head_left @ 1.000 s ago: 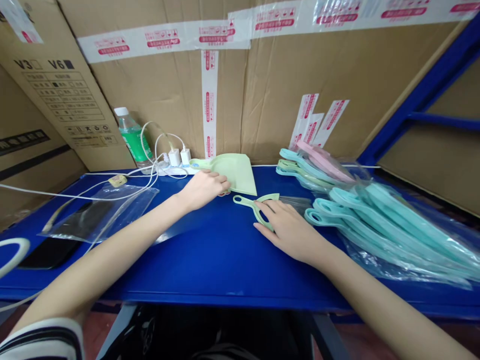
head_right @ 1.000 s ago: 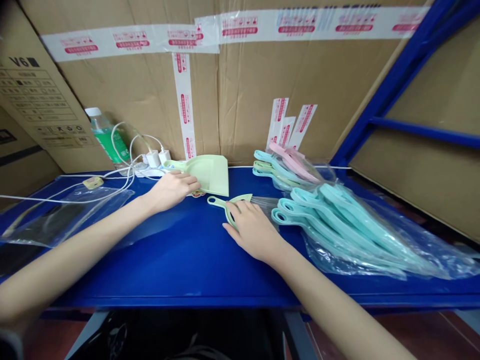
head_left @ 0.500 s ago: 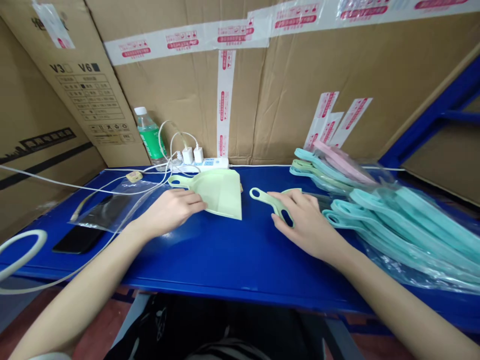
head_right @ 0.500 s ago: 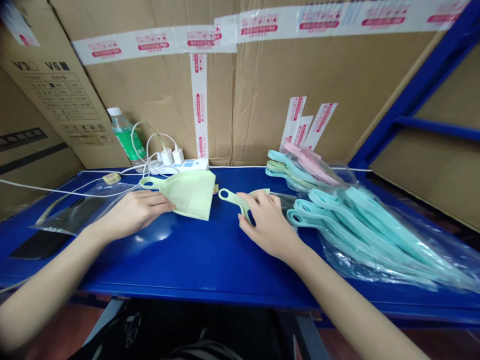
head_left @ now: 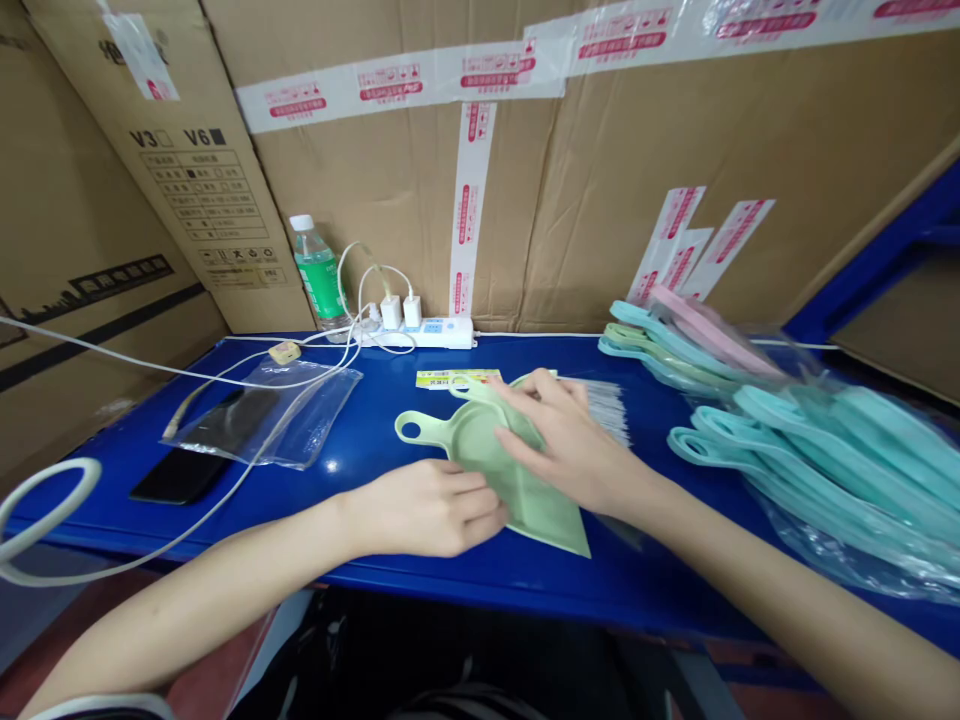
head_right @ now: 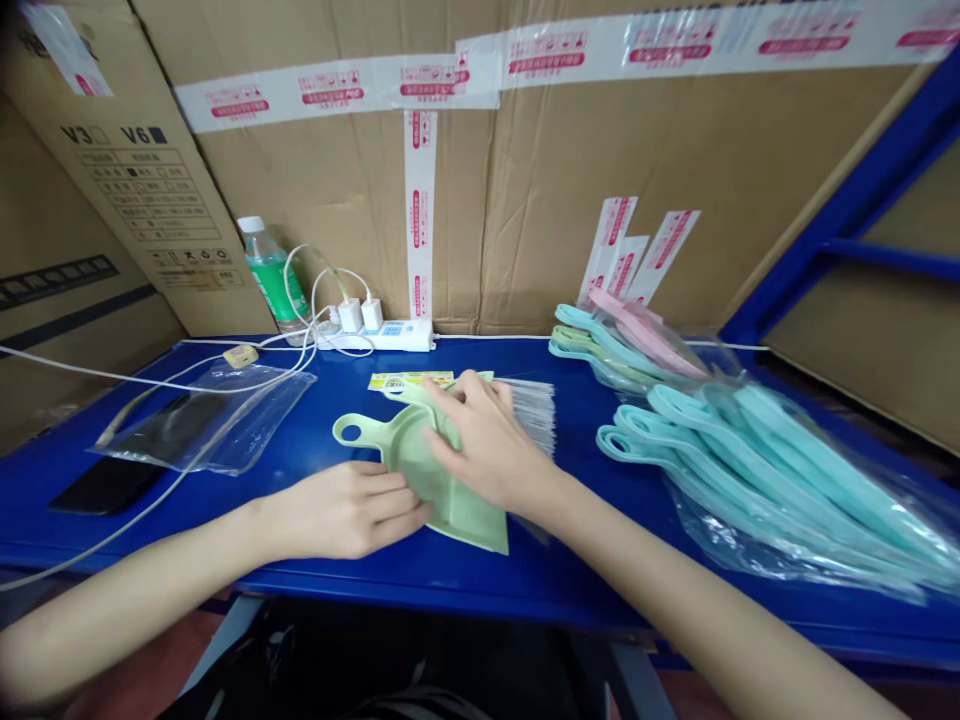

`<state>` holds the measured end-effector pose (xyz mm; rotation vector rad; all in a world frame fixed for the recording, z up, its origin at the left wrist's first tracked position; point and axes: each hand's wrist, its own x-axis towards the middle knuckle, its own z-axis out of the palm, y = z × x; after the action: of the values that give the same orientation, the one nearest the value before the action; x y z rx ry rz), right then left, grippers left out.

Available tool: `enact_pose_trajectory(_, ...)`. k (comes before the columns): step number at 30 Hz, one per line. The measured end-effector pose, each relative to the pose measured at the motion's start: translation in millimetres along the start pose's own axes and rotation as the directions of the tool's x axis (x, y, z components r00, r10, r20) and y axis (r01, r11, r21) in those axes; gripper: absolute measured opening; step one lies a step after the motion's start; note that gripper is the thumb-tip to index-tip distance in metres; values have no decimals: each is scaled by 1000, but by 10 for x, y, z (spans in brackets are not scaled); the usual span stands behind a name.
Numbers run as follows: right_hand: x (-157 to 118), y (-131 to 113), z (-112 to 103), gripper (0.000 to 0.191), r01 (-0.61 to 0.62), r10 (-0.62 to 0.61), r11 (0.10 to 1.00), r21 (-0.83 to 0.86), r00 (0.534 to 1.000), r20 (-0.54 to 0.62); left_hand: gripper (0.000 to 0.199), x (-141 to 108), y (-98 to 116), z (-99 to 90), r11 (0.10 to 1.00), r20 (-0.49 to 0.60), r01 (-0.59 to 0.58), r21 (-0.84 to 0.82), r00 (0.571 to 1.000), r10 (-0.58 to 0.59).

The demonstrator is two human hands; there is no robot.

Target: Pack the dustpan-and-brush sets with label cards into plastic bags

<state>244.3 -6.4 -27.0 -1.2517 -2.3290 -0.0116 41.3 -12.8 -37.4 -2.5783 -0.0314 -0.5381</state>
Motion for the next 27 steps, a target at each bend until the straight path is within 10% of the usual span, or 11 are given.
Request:
enact_pose_trajectory(4,125,-165,110,52,-12,7,999,35,990,144,22,-20,-77,-74,999,-91,-3,-36,996,-1)
enact_pose_trajectory(7,112,-196,185,55,-28,17,998,61,985,174,32,-132,-308,-182,971,-115,237,-8,965,-237)
enact_pose_trajectory(11,11,-172,278,54,-47,33,995,93,988,154,41,-290,-582,-213,749,113,661,37,742,-661)
enact_pose_trajectory(15,-58,-182,356,52,0,-21,989,147,990,142,43,-300,-596,-75,466,504,859,-212,504,-701)
enact_pose_trajectory(20,-64,-236,398,47,31,-50,981,192,994,94,37,-276,-557,53,147,614,833,-532,500,-611)
enact_pose_trajectory(27,-24,-59,225,53,65,-81,979,193,994,75,40,-365,-656,52,-43,690,775,-630,534,-489)
